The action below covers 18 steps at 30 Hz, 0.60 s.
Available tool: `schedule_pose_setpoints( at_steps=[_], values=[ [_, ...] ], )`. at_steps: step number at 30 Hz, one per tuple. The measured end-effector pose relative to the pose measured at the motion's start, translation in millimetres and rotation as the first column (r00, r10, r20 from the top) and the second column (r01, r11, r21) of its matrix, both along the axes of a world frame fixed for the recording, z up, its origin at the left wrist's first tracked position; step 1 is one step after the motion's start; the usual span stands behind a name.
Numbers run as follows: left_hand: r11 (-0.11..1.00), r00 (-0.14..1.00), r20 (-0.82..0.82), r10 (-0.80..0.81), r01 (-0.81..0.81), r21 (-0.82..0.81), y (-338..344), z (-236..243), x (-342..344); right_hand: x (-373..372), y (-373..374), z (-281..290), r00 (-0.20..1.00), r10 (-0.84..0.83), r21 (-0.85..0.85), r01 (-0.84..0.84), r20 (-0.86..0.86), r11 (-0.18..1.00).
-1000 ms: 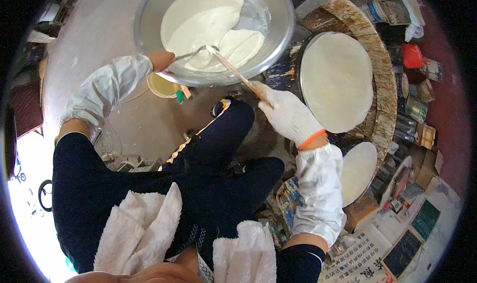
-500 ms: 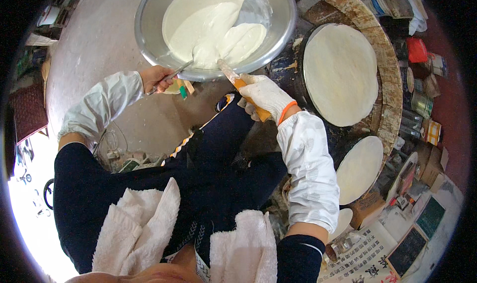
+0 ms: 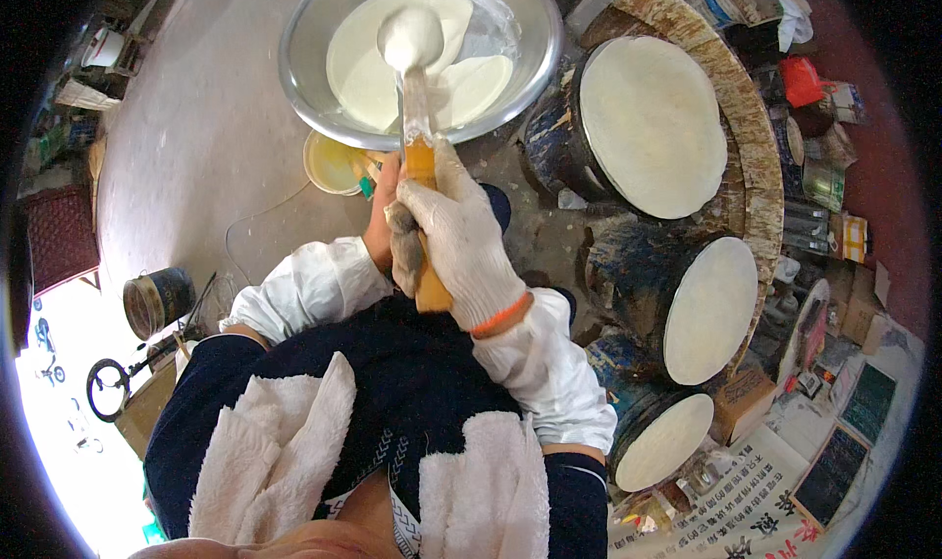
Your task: The person prepares crepes by ladling batter onto multiple hot griddles and spreading it into thin circles using a wooden spreader. They flip the crepes with a spatula and stack the finished ones on a nearby tray.
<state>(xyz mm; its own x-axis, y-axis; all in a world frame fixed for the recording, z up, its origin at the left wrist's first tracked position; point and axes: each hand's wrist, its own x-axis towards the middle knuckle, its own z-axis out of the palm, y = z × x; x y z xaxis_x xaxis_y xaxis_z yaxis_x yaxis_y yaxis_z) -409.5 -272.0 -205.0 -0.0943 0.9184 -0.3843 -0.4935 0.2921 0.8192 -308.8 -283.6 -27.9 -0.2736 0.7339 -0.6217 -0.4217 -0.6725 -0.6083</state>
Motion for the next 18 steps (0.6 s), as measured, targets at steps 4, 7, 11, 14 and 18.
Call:
schedule_pose_setpoints(
  at_steps=[4, 7, 11, 14, 18],
  values=[
    [0.963, 0.938, -0.341, -0.064, 0.148, 0.227, 40, 78, -24, 9, -11, 29, 0.964, -0.017, 0.387, -0.091, 0.267, 0.917],
    [0.938, 0.953, -0.302, -0.025, 0.126, 0.322, 57, 122, -50, 19, -4, 37, 0.93, -0.137, 0.555, -0.081, 0.34, 0.828],
    [0.964, 0.976, -0.059, -0.21, 0.217, 0.156, 59, 184, -90, 28, 24, -3, 0.665, -0.442, 0.773, -0.348, 0.603, 0.53],
    [0.96, 0.905, 0.327, -0.273, 0.278, 0.033, 66, 184, -119, 31, 27, -53, 0.181, -0.47, 0.461, -0.66, 0.864, 0.593],
    [0.924, 0.827, 0.522, -0.206, 0.341, -0.175, 62, 144, -142, 49, -12, -94, -0.198, -0.318, 0.04, -0.791, 0.927, 0.611]
  ],
)
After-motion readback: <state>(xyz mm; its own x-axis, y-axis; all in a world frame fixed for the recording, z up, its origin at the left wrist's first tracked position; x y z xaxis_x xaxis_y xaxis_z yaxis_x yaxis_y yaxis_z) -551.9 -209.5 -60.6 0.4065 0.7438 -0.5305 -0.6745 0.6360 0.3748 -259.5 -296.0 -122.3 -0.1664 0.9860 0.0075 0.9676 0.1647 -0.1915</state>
